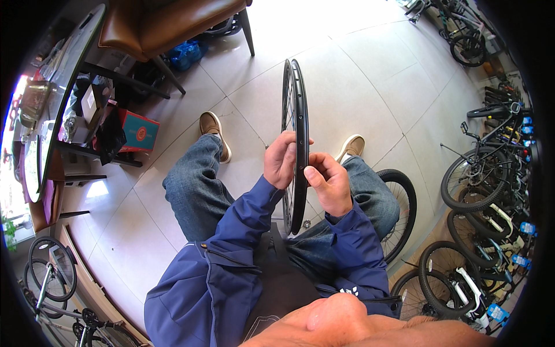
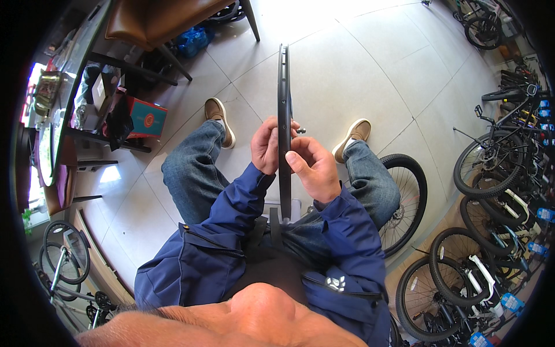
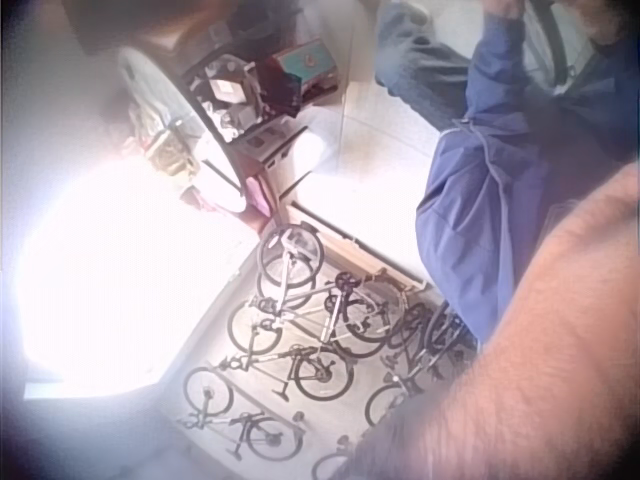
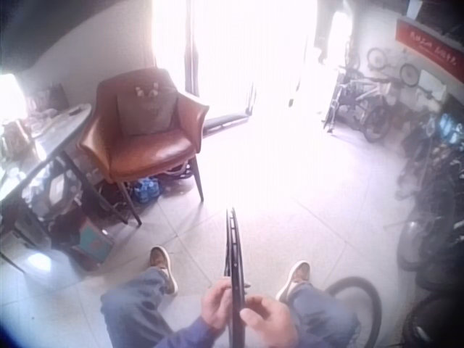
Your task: The person installs a bicycle tire onto a wheel rim. They first insert the tire bead into the rim and then work the remaining section into place by hand, rotating the wheel as needed.
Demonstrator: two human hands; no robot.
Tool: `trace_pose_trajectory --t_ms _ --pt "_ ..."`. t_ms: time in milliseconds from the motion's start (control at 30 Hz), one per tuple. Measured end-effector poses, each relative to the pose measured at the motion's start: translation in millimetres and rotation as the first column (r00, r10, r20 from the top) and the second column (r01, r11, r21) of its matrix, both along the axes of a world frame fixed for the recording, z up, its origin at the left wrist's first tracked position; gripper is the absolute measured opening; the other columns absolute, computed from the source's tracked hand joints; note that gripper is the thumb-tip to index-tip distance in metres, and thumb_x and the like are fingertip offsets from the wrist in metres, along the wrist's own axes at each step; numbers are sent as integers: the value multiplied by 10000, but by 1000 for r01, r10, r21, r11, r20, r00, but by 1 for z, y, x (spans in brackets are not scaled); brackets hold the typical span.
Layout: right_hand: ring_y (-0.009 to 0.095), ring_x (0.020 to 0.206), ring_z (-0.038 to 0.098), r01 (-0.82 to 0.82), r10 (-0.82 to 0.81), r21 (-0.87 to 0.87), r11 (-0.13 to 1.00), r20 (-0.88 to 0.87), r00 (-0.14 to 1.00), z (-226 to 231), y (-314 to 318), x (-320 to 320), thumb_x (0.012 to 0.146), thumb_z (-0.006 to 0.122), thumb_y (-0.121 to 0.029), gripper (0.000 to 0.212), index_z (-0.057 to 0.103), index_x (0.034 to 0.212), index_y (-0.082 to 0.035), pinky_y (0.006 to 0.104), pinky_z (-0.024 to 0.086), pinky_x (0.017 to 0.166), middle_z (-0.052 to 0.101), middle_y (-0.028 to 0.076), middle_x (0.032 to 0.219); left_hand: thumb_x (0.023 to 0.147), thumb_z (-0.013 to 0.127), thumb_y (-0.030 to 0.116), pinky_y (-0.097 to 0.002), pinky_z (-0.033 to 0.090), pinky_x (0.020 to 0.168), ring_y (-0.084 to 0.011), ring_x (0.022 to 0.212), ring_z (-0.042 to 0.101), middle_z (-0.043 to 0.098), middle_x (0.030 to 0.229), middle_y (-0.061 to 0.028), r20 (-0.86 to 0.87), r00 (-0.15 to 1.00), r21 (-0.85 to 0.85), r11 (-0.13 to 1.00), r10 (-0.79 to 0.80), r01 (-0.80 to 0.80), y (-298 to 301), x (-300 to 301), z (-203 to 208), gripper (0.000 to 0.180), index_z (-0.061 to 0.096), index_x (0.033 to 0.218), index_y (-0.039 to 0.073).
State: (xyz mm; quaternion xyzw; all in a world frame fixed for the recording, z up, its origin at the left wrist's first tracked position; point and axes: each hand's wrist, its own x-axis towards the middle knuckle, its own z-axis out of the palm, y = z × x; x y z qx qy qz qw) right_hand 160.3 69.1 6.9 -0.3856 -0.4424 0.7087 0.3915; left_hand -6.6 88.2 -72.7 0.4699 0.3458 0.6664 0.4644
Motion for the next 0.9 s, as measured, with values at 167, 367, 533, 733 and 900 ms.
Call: trace_pose_trajectory --t_ms 167,367,533,733,900 --pt "87 943 689 -7 8 -2 1000 4 1000 -2 0 0 1113 742 -199 356 623 1343 45 265 581 844 738 45 1098 1095 667 51 -337 552 952 -180 1062 693 726 1097 -85 73 994 92 992 81 -87 5 8 1 166 723 1245 6" --pt "100 968 703 -30 30 9 1000 -19 999 -5 1 2 1131 722 -218 357 626 1346 50 278 596 867 738 50 1098 1133 619 68 -333 548 929 -184 1036 687 714 1116 -101 -32 993 110 988 111 -107 4 4 1 156 717 1229 -6" --pt "139 1051 733 -56 55 14 998 29 998 -11 2 3 1156 663 -150 284 637 1349 57 309 624 947 743 73 1142 1182 566 134 -313 530 876 -166 976 655 683 1084 -87 3 996 -6 996 86 -86 3 2 3 208 713 1210 -11" --pt "145 1104 725 0 3 99 995 -30 1000 -21 5 -4 1085 705 20 255 671 1336 46 312 636 955 726 96 1231 1143 637 86 -300 566 882 -140 976 695 715 1161 -105 110 990 49 994 88 -94 9 2 1 133 687 1220 -11" --pt "165 1092 743 69 -115 328 942 121 986 -26 13 -11 953 798 119 328 757 1257 4 313 650 920 730 69 1195 1096 696 30 -332 587 930 -179 1022 714 719 1238 -133 90 990 102 988 109 -118 10 -1 -2 112 723 1197 -10"
